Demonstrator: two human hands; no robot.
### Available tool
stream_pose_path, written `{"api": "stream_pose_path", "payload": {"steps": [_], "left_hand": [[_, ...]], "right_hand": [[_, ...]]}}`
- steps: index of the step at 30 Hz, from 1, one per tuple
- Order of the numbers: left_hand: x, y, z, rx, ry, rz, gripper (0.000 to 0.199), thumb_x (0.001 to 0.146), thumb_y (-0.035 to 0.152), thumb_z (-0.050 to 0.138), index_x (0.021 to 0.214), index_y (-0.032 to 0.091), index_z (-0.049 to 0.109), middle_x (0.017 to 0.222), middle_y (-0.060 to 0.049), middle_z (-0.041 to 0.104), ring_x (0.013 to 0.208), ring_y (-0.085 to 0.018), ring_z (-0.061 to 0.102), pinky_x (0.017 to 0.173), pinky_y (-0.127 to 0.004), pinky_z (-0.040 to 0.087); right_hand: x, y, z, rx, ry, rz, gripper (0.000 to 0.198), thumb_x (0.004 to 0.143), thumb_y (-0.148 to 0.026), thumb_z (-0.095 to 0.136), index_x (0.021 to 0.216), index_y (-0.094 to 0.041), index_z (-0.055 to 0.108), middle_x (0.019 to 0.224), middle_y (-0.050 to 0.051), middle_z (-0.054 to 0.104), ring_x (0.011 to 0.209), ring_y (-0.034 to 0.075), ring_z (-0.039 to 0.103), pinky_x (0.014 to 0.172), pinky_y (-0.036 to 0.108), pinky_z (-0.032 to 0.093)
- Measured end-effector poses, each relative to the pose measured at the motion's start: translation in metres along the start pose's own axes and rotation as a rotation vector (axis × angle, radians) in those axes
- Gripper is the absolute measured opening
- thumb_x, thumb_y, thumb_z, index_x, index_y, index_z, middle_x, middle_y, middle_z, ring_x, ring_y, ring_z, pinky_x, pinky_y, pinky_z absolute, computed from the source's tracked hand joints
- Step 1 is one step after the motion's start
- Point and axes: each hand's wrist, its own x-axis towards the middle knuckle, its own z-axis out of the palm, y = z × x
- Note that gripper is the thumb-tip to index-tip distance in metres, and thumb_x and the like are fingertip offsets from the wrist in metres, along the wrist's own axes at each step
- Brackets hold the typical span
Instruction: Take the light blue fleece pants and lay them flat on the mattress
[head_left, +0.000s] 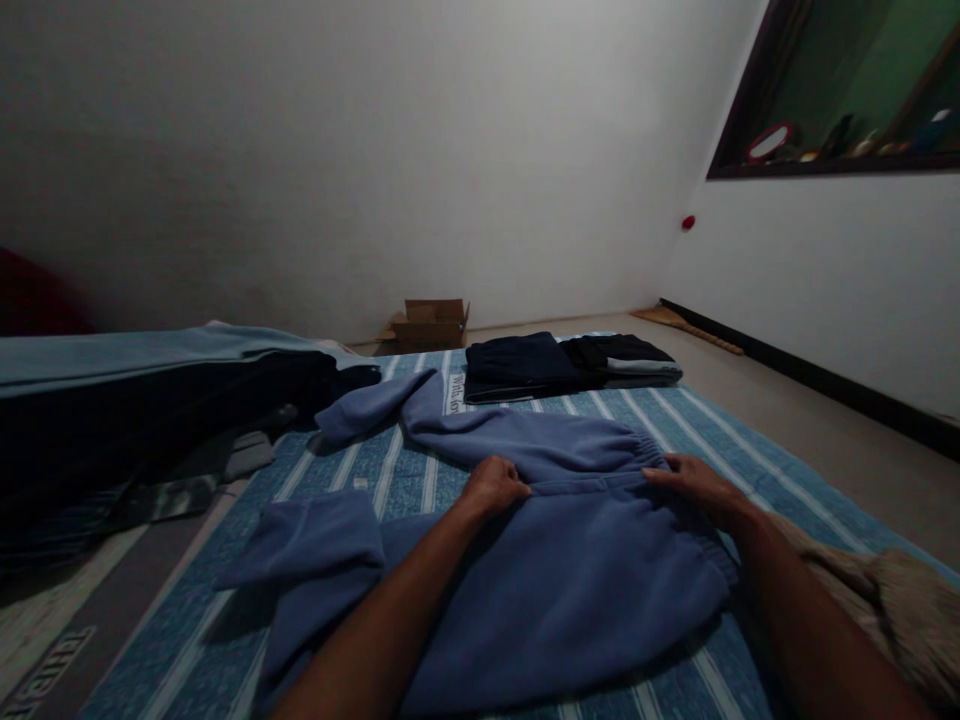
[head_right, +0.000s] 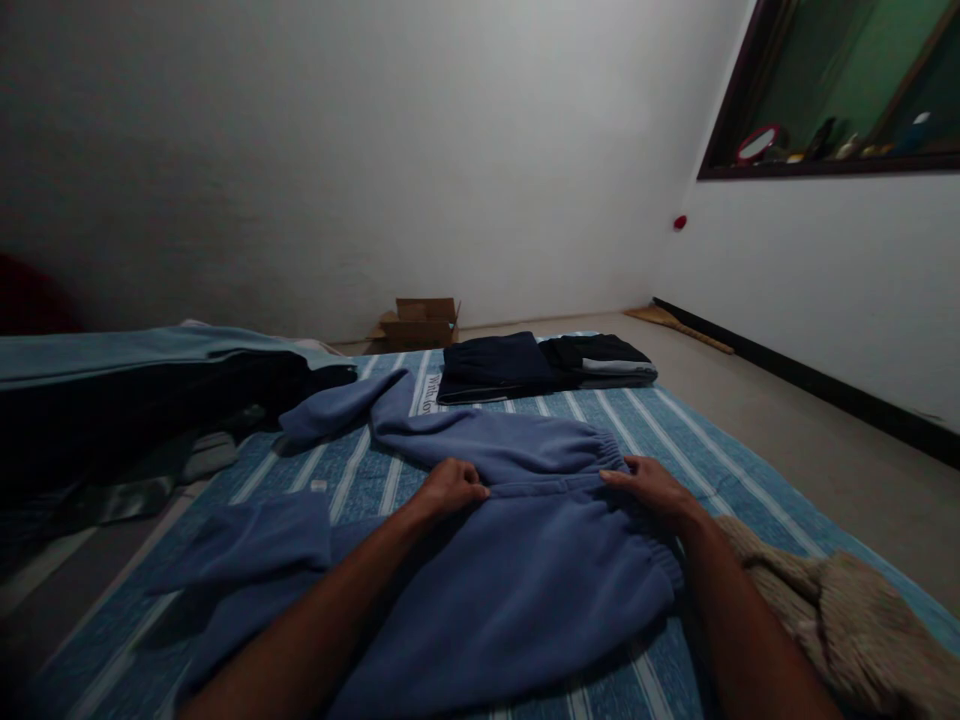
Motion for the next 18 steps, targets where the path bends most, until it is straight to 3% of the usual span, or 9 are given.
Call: {"api": "stream_pose_path", "payload": {"steps": [4,9,11,14,18], "left_hand": [[0.001,0.003,0.005,-0.06,0.029,0.003,0.021,0.057,0.022,0.067,0.048,0.017,0.049,0.046,0.004,0.048,0.048,-0.012,0.048,0.044,-0.024,0.03],[0.002,0.0,0.01,-0.109,0.099,0.024,0.023,0.056,0.022,0.069,0.056,0.018,0.046,0.05,0.005,0.047,0.049,-0.012,0.048,0.044,-0.022,0.03],[0.0,-0.001,0.012,-0.109,0.146,0.063,0.022,0.056,0.019,0.068,0.062,0.018,0.046,0.053,0.006,0.047,0.052,-0.011,0.048,0.046,-0.021,0.033],[-0.004,-0.003,0.013,-0.088,0.212,0.152,0.019,0.062,0.017,0.063,0.069,0.019,0.045,0.061,0.006,0.049,0.06,-0.012,0.052,0.054,-0.022,0.038],[-0.008,-0.003,0.017,0.021,0.287,0.218,0.014,0.072,0.018,0.057,0.078,0.021,0.045,0.074,0.002,0.053,0.072,-0.015,0.055,0.068,-0.026,0.041]], "right_hand": [[0.016,-0.002,-0.001,0.104,-0.025,0.055,0.046,0.074,-0.055,0.063,0.087,-0.011,0.067,0.085,0.014,0.07,0.078,0.024,0.067,0.071,0.036,0.054],[0.037,-0.002,0.008,0.116,0.034,0.061,0.032,0.068,-0.042,0.069,0.076,-0.011,0.066,0.076,0.014,0.07,0.071,0.026,0.067,0.068,0.039,0.054],[0.039,-0.005,0.007,0.072,0.111,0.016,0.025,0.064,-0.035,0.071,0.074,-0.012,0.065,0.073,0.011,0.07,0.068,0.025,0.066,0.066,0.037,0.053],[0.041,-0.011,0.001,-0.019,0.246,-0.113,0.022,0.06,-0.027,0.072,0.079,-0.015,0.067,0.077,0.003,0.07,0.079,0.023,0.064,0.072,0.031,0.05],[0.05,-0.016,-0.004,-0.101,0.363,-0.203,0.023,0.065,-0.028,0.068,0.086,-0.018,0.067,0.08,-0.002,0.069,0.087,0.022,0.062,0.074,0.027,0.047]]}}
